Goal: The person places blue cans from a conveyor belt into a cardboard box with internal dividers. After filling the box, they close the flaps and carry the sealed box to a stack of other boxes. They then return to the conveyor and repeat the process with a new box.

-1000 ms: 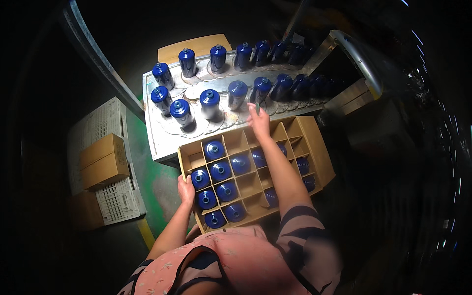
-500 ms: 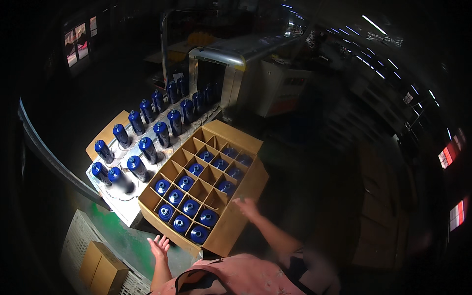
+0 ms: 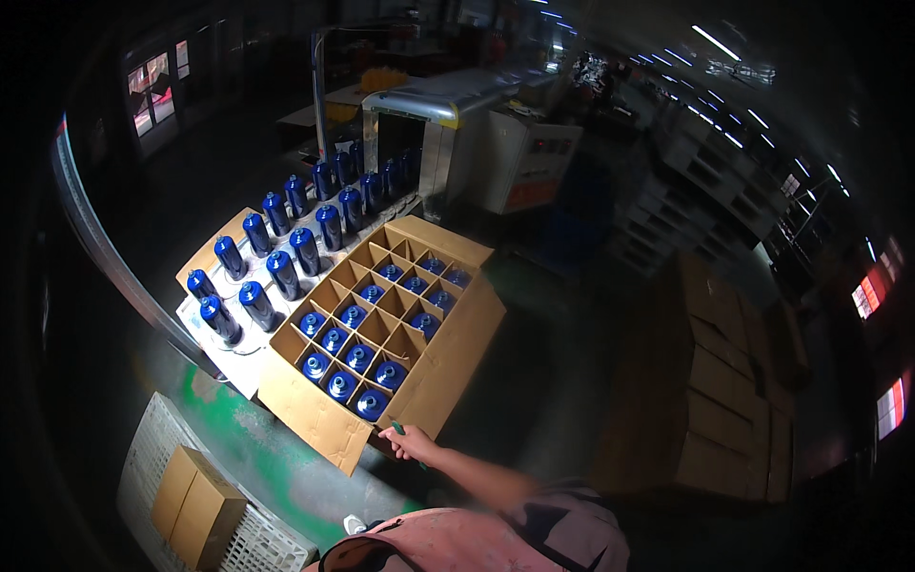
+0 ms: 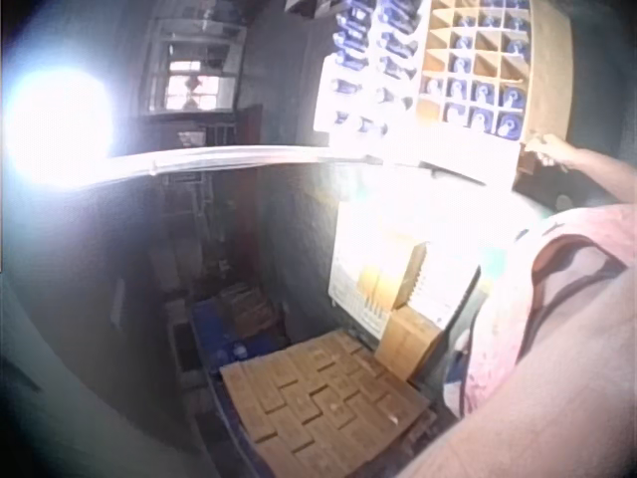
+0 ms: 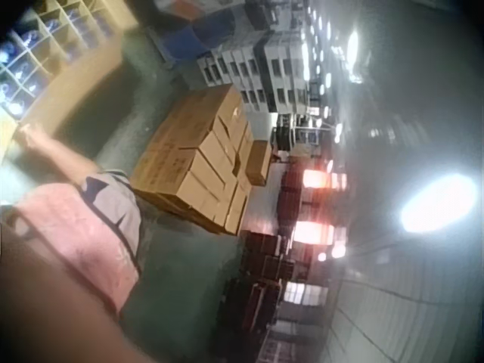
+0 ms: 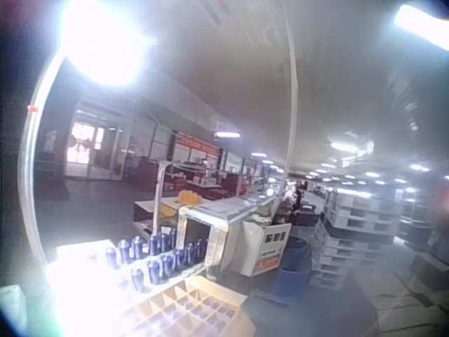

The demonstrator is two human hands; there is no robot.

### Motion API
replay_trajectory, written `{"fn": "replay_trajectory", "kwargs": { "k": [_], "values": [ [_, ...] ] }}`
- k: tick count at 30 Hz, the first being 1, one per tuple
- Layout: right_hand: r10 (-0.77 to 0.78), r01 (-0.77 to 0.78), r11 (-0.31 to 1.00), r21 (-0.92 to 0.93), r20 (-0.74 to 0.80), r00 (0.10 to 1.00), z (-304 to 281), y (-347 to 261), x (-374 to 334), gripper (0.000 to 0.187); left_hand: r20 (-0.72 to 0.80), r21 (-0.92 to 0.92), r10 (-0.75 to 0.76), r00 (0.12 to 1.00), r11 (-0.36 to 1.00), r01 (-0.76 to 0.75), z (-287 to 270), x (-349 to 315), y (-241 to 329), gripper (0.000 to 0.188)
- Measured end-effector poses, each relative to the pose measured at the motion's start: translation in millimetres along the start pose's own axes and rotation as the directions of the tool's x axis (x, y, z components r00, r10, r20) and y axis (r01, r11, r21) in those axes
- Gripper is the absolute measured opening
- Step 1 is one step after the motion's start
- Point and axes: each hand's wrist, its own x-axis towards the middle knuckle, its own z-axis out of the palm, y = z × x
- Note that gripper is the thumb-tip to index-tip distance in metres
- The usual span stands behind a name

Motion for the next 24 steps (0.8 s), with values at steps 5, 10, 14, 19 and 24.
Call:
{"fn": "replay_trajectory", "kwargs": {
  "k": [5,10,14,19,24],
  "values": [
    [0.002,-0.014,0.996,-0.091,-0.123,0.992,159,29,29,0.038,0.231,0.086,0.031,0.973,0.995,-0.052,-104,8,58,0.011],
    [0.024,-0.012,0.999,0.031,-0.414,0.910,374,46,72,0.032,0.374,0.384,0.144,0.916,0.875,-0.294,-263,36,167,0.021],
    [0.072,-0.084,0.996,-0.007,-0.457,0.887,501,38,93,0.034,0.051,0.110,0.084,0.995,0.990,-0.090,-452,61,225,0.010],
    [0.059,-0.098,0.993,-0.059,-0.465,0.883,606,49,119,0.033,-0.289,-0.131,0.005,0.957,0.990,-0.045,-670,114,268,0.029],
    [0.173,-0.245,0.962,-0.117,-0.428,0.887,678,43,157,0.030,-0.367,-0.264,0.035,0.929,0.954,-0.140,-745,144,297,0.027]
  ]
}}
